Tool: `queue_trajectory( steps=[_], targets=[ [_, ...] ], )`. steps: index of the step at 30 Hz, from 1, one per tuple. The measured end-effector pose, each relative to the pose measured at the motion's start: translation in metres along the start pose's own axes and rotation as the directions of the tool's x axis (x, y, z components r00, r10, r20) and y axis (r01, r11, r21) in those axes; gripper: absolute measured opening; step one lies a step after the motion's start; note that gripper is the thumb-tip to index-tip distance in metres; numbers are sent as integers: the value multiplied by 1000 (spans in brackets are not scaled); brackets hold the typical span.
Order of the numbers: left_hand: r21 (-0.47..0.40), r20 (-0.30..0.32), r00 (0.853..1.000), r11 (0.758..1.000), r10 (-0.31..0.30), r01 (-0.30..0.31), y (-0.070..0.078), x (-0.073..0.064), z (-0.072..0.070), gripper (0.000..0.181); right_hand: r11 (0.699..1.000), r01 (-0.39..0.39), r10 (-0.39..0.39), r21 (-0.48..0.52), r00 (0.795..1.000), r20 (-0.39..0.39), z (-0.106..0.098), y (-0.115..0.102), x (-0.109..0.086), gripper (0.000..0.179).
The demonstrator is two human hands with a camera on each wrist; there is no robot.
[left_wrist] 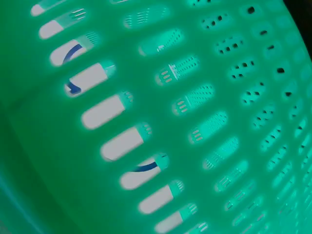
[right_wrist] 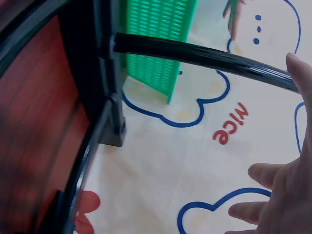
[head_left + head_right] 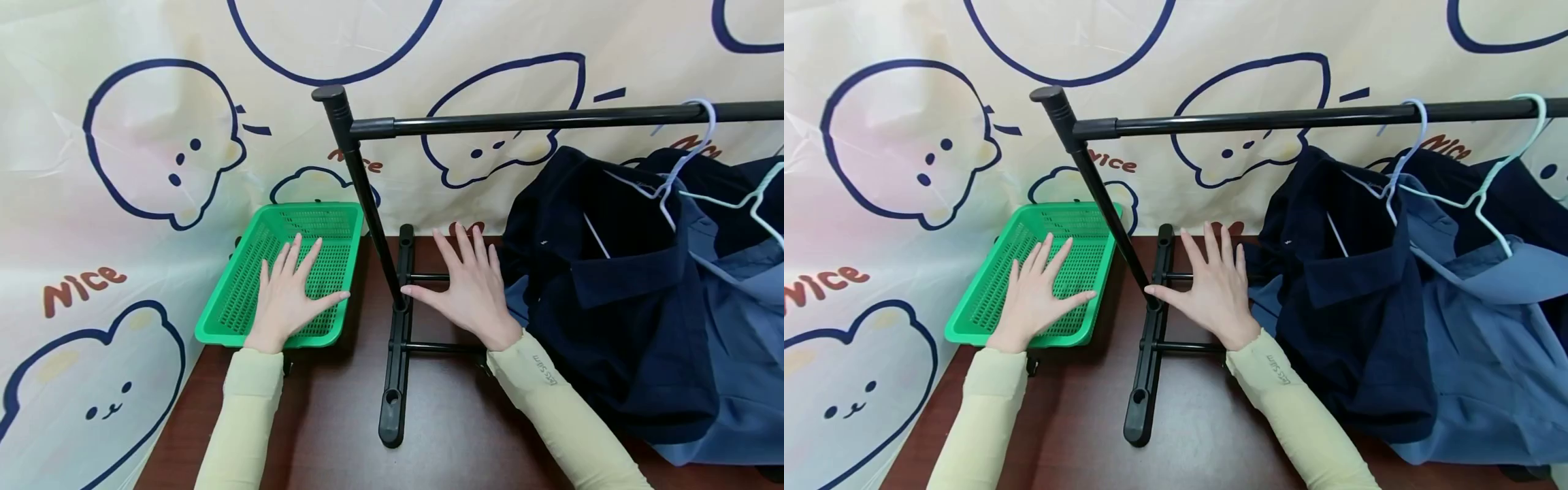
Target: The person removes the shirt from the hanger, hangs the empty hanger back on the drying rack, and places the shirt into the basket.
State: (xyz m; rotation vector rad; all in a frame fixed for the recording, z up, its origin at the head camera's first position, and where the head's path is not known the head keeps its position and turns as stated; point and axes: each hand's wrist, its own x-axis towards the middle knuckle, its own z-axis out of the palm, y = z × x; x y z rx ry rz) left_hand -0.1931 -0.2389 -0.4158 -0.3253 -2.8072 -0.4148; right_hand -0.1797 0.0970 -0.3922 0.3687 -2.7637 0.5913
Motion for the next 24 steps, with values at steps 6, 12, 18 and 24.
queue_trajectory(
  steps=[6,12,18,24],
  targets=[
    [-20,-37,999,1000,15,-16,4,1,-1,106,999,37,-35,27,997,-65,-18,0,-1,108],
    [-39,-62,998,999,27,-30,8,2,-5,105,995,83,-75,49,988,-137,-38,-2,-3,106],
    [-55,-78,996,998,36,-40,12,1,-7,103,992,107,-90,71,975,-204,-56,-3,-7,104],
    [-77,-110,993,995,52,-61,18,-1,-12,101,986,140,-111,89,956,-273,-75,-6,-13,103]
  ],
)
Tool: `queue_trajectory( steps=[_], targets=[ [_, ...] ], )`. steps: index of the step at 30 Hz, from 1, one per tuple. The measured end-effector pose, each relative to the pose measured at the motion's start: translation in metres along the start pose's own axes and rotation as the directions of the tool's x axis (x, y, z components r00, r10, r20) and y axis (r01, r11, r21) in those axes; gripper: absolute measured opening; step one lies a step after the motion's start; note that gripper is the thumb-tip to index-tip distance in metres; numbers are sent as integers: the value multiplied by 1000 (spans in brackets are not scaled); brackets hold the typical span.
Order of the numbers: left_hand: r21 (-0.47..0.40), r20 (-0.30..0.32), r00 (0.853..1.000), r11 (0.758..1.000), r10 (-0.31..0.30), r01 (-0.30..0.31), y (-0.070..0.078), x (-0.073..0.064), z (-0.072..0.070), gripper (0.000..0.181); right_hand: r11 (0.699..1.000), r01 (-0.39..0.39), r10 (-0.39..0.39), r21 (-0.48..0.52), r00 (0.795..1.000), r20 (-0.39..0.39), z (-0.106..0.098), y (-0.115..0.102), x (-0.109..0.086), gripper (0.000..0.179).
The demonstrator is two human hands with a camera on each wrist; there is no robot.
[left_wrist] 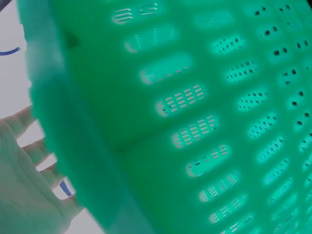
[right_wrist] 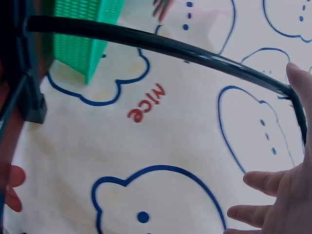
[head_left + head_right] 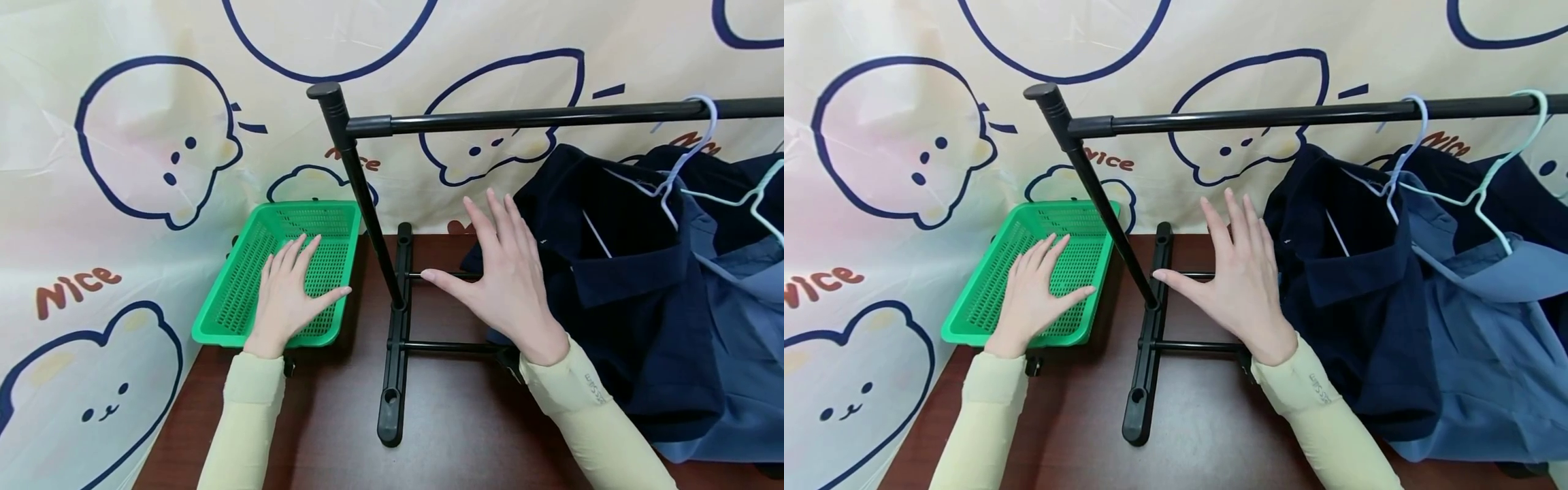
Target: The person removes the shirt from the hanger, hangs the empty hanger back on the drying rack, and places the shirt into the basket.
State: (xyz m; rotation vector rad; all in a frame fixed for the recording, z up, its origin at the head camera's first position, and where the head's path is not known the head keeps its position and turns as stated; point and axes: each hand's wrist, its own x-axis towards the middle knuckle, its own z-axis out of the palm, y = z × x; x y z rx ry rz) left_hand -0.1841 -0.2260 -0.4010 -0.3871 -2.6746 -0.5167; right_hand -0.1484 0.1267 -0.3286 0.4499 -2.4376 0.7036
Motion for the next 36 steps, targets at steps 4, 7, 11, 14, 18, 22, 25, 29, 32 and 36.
queue_trajectory(
  steps=[4,7,11,14,18,22,25,29,32,36],
  targets=[
    [-24,-22,1000,1000,14,-15,6,-2,-2,100,1000,24,-23,19,999,-42,-15,-5,-2,103],
    [-40,-38,999,999,30,-32,10,-2,-1,99,998,43,-40,41,996,-77,-27,-8,-3,102],
    [-66,-51,997,996,50,-53,15,-4,1,97,996,63,-56,58,991,-119,-41,-13,-7,102],
    [-81,-61,996,995,58,-62,18,-7,3,97,996,75,-65,56,986,-157,-50,-16,-9,100],
    [-91,-80,995,994,57,-65,22,-10,5,96,994,86,-71,60,971,-227,-63,-21,-11,95],
    [-106,-99,993,992,65,-75,27,-11,5,95,994,87,-63,66,949,-309,-78,-25,-13,92],
    [-121,-104,992,989,73,-85,31,-12,4,94,995,88,-66,44,927,-369,-90,-25,-14,89],
    [-135,-106,991,987,78,-92,36,-14,3,92,998,66,-62,-4,908,-415,-106,-20,-16,86],
    [-145,-113,990,984,84,-100,38,-16,4,91,999,31,-45,-39,900,-433,-116,-13,-17,87],
    [-162,-124,987,979,102,-122,42,-17,4,89,995,-25,-21,-97,895,-446,-129,-1,-19,87]
  ],
)
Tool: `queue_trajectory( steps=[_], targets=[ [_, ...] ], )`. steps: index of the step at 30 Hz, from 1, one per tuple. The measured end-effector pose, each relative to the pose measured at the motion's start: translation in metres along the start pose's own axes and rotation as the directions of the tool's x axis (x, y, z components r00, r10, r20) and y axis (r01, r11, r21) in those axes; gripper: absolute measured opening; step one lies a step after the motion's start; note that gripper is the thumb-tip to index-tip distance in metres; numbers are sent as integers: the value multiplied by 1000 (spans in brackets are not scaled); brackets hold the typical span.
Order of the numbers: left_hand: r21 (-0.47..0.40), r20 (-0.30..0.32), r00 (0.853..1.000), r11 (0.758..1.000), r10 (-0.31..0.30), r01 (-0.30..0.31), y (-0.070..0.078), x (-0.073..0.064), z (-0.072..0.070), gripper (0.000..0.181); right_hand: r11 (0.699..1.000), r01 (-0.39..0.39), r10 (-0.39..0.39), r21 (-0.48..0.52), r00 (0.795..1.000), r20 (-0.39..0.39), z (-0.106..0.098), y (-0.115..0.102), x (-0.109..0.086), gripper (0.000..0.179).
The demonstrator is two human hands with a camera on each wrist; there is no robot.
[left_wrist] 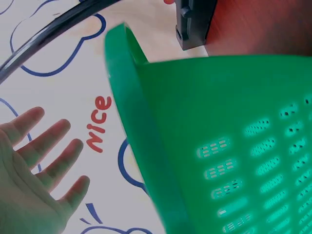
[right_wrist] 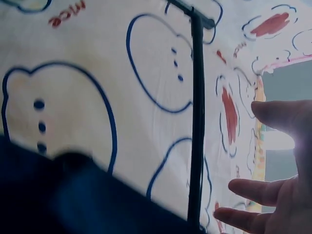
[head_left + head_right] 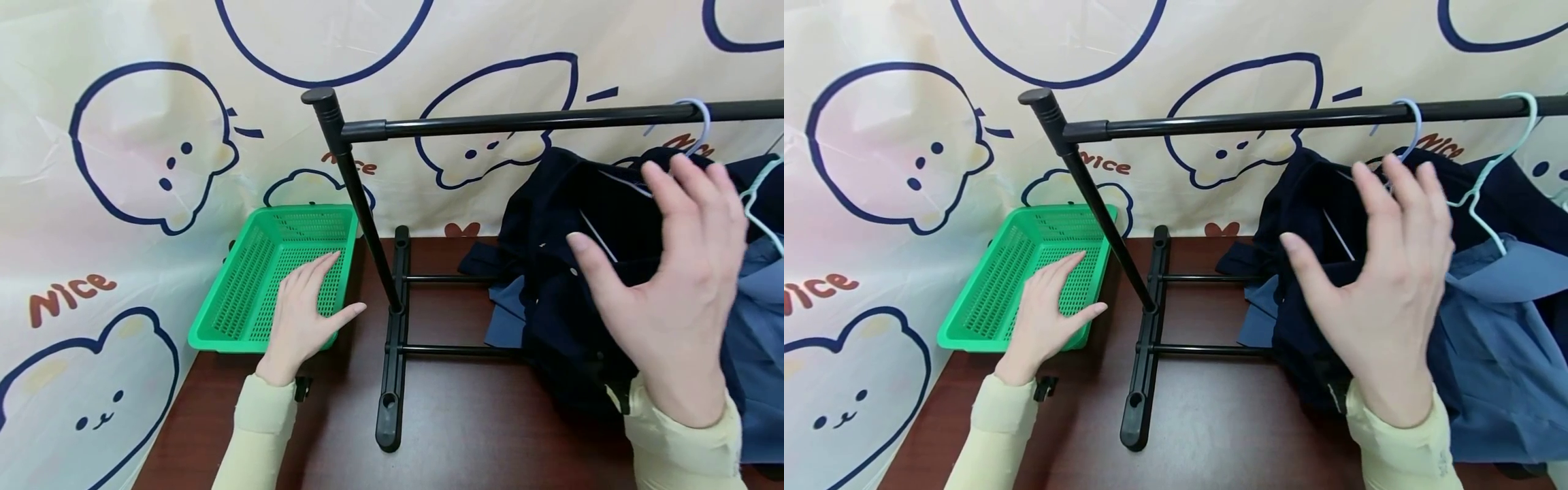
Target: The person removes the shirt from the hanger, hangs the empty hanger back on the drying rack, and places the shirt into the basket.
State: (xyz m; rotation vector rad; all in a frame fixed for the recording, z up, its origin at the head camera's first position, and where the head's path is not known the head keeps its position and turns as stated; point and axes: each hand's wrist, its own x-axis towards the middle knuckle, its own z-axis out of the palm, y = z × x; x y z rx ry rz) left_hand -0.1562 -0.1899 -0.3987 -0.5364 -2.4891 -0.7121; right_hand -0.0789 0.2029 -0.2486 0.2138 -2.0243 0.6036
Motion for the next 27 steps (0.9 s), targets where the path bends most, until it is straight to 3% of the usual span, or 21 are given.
queue_trajectory(
  steps=[4,7,11,15,21,23,27],
  targets=[
    [-15,-17,999,999,30,-30,5,-1,1,86,997,-49,50,-63,999,3,-10,15,0,83],
    [-30,-38,998,998,58,-60,8,-1,2,82,987,-133,136,-87,990,25,-14,25,-5,71],
    [-56,-65,993,993,96,-99,11,-3,3,75,962,-249,259,-110,962,84,-14,35,-13,57],
    [-81,-73,990,989,120,-125,14,-6,5,64,941,-308,327,-141,935,138,-10,42,-19,54],
    [-109,-71,987,982,145,-152,20,-8,7,55,910,-375,399,-177,908,126,-2,48,-22,58],
    [-116,-68,986,980,154,-161,22,-8,8,53,910,-375,397,-176,912,107,1,52,-22,56],
    [-123,-65,984,978,163,-170,23,-7,10,52,935,-325,332,-144,943,28,8,61,-23,43]
  ],
)
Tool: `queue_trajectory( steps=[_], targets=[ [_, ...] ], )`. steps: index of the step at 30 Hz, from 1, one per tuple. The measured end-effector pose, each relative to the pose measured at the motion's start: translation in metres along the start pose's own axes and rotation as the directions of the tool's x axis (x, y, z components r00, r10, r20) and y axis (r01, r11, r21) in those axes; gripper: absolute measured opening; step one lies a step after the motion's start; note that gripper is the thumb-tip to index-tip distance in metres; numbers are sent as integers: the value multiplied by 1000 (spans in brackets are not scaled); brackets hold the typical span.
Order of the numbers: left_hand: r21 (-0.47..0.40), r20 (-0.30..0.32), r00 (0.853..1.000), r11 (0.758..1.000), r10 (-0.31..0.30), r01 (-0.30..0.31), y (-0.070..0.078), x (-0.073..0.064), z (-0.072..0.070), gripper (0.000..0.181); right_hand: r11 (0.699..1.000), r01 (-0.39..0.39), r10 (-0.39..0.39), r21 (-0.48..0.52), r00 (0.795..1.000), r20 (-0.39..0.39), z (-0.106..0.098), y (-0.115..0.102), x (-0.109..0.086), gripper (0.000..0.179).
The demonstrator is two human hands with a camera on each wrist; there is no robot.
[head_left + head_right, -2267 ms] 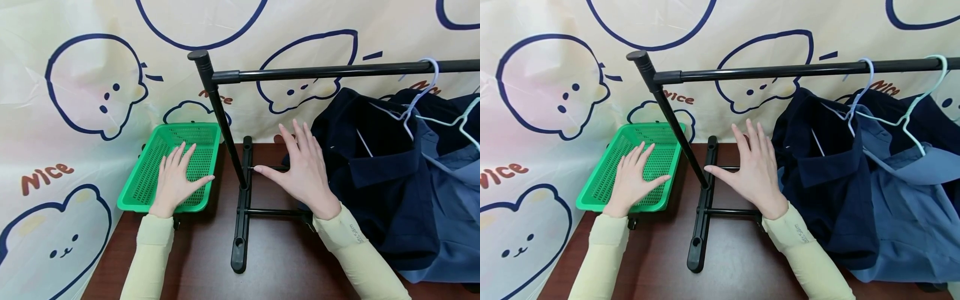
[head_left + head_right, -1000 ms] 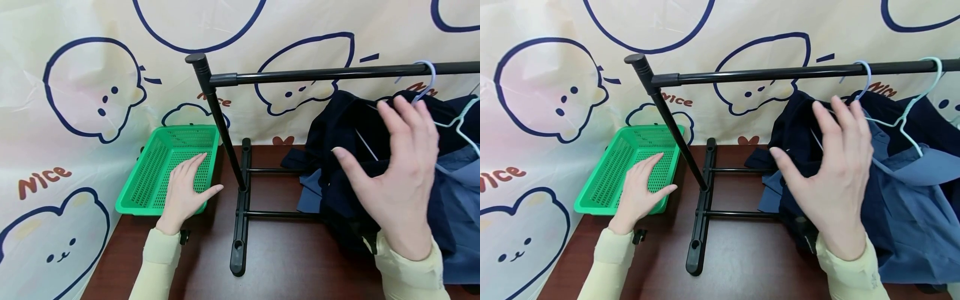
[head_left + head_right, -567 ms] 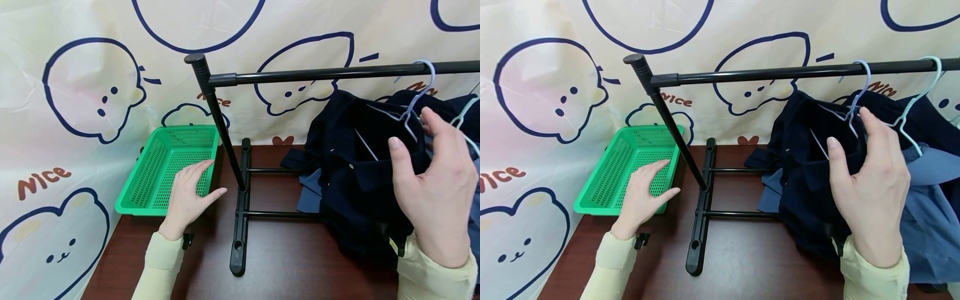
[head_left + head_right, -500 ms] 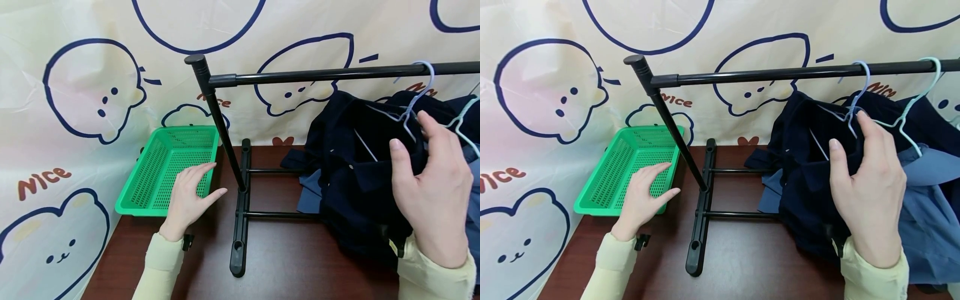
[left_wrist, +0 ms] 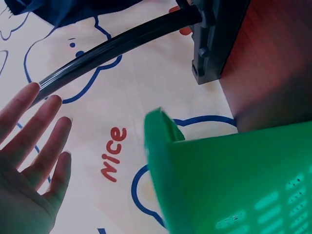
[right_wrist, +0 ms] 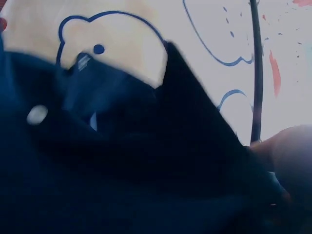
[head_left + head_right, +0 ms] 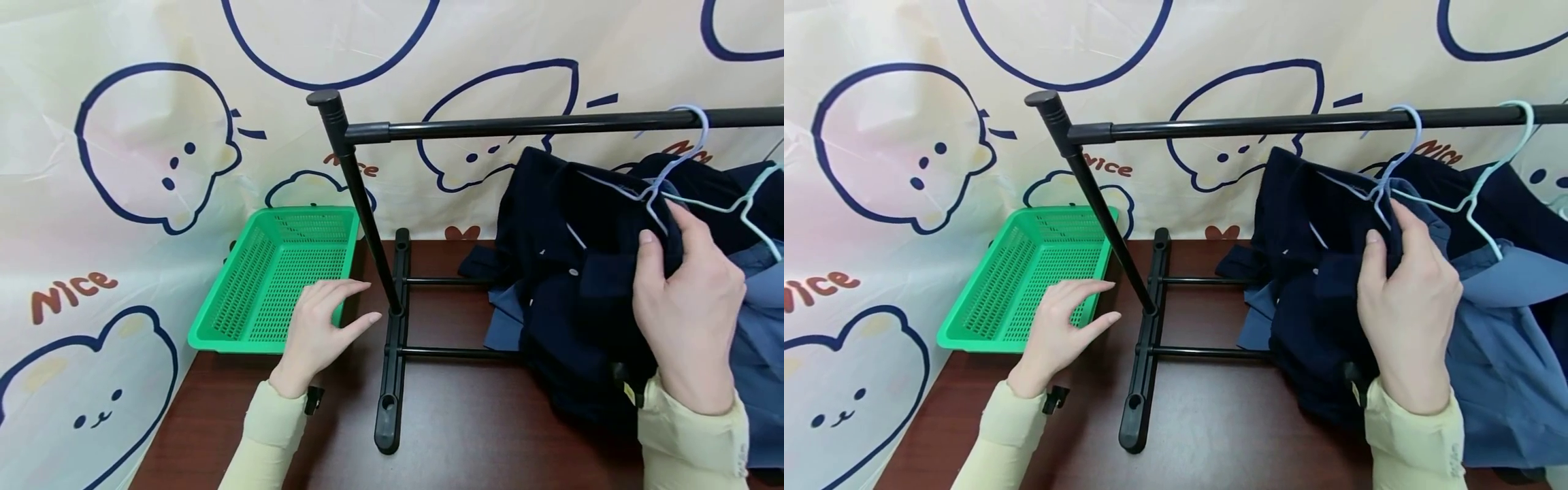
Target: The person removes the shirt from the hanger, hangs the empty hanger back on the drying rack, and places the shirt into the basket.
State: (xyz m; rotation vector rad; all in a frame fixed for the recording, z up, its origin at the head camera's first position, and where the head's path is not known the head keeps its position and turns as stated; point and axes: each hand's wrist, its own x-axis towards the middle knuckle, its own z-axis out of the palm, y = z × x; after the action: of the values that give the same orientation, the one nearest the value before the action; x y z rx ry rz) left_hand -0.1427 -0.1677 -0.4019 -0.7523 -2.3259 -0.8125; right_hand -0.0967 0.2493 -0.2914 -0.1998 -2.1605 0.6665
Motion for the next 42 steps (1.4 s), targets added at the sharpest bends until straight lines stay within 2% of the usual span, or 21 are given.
queue_trajectory(
  steps=[3,7,12,17,23,29,34,37,40,42],
  targets=[
    [2,8,1000,1000,-4,4,0,0,2,52,999,31,-30,15,998,-62,6,6,1,35],
    [-5,15,1000,1000,-6,6,0,-1,4,52,999,28,-27,16,995,-97,9,9,2,30],
    [-12,21,1000,1000,-8,8,3,0,7,53,999,-2,8,42,991,-136,12,5,5,29],
    [-18,17,1000,1000,-10,10,3,1,8,55,995,38,-18,97,979,-201,12,1,12,28],
    [-22,42,999,1000,-7,8,4,3,11,59,985,99,-65,141,971,-231,10,-2,19,27],
    [-38,56,998,999,-9,12,7,3,14,62,973,139,-93,183,967,-239,5,-11,16,29],
    [-61,63,998,998,7,-3,14,5,17,67,945,187,-124,267,964,-237,-1,-22,9,26],
    [-100,88,996,995,3,6,20,7,21,73,922,206,-121,329,957,-262,-5,-28,5,24],
    [-145,131,991,989,-13,32,25,10,25,85,877,220,-90,428,949,-302,-7,-33,1,21],
    [-167,164,986,984,-34,62,28,11,28,95,829,231,-67,509,945,-320,-8,-35,-2,19]
  ],
)
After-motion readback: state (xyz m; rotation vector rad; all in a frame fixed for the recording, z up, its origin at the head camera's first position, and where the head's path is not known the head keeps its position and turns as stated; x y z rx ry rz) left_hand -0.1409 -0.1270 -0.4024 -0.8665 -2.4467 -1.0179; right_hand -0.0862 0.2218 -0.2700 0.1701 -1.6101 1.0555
